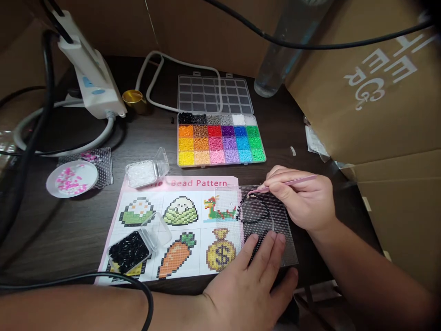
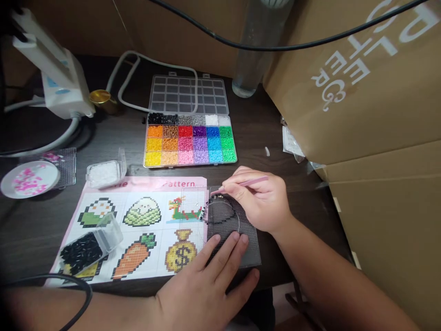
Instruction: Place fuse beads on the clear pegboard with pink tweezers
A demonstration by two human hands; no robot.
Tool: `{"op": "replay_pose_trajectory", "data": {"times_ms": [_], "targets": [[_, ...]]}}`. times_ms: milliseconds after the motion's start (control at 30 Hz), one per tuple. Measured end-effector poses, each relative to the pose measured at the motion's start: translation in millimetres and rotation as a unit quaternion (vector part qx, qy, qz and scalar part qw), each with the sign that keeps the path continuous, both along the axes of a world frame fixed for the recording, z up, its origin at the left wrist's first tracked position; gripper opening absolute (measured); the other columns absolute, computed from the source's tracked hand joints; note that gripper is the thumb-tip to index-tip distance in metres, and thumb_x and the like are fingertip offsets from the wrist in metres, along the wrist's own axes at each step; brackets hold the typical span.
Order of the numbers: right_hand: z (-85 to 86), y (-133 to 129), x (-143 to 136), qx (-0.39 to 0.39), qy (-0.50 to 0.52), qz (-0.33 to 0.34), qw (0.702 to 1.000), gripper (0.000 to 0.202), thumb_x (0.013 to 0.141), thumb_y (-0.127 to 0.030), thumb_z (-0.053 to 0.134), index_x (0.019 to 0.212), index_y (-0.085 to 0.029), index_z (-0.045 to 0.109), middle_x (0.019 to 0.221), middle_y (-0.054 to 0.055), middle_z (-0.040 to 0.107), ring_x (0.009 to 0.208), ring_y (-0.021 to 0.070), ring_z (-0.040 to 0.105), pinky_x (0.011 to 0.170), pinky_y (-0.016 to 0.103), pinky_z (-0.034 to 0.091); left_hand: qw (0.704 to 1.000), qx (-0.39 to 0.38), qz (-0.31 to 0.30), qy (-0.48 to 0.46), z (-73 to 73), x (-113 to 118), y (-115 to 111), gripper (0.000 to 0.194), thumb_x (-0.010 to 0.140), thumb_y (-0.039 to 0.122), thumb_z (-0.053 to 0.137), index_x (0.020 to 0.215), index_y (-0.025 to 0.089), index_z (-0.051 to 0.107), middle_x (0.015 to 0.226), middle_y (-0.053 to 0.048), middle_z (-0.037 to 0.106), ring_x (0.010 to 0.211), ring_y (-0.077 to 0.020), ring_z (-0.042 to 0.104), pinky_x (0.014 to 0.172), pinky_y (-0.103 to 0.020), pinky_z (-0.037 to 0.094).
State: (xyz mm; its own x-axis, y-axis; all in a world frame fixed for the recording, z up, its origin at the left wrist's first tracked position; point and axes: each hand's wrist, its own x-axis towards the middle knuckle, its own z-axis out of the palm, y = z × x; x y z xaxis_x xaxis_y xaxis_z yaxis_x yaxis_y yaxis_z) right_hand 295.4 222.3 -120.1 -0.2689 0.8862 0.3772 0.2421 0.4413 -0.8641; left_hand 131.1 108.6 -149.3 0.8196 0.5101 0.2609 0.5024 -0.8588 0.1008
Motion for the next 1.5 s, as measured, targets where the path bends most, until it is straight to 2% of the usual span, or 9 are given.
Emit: {"op": "replay_pose_trajectory", "data": {"times_ms": [233, 600, 1500], "targets": [[-8.0, -0.6, 2.9, 0.006, -0.012, 0.003, 1.000, 0.020, 0.088, -0.014, 0.063, 0.083, -0.023, 0.079, 0.073, 0.003, 0.075, 0.067, 0.0160, 0.065, 0.063, 0.033, 0.054, 1.000, 0.011, -0.006, 0.005, 1.5, -1.4, 1.4, 0.042, 0.097, 0.041, 0.040, 0.133, 0.036, 0.059, 0.142, -0.011, 0.057, 0.132, -0.0276, 0.053, 0.110, -0.047, 0.019], [-8.9, 1.1, 5.3, -0.010, -0.020, 0.021, 1.000, 0.020, 0.088, -0.014, 0.063, 0.084, -0.024, 0.080, 0.075, 0.002, 0.075, 0.068, 0.0159, 0.066, 0.063, 0.032, 0.054, 1.000, 0.027, -0.004, -0.005, -2.6, -1.0, 3.0, 0.041, 0.097, 0.042, 0.041, 0.132, 0.034, 0.060, 0.138, -0.011, 0.060, 0.130, -0.0274, 0.054, 0.110, -0.048, 0.021], [-9.0, 0.3, 4.0, -0.001, -0.034, -0.002, 0.999, 0.021, 0.088, -0.011, 0.063, 0.083, -0.023, 0.079, 0.076, 0.000, 0.074, 0.070, 0.0135, 0.066, 0.065, 0.028, 0.054, 1.000, 0.028, 0.003, -0.012, -3.4, -0.1, 2.2, 0.040, 0.096, 0.040, 0.040, 0.130, 0.036, 0.062, 0.138, -0.010, 0.060, 0.130, -0.0275, 0.055, 0.109, -0.047, 0.021]]}}
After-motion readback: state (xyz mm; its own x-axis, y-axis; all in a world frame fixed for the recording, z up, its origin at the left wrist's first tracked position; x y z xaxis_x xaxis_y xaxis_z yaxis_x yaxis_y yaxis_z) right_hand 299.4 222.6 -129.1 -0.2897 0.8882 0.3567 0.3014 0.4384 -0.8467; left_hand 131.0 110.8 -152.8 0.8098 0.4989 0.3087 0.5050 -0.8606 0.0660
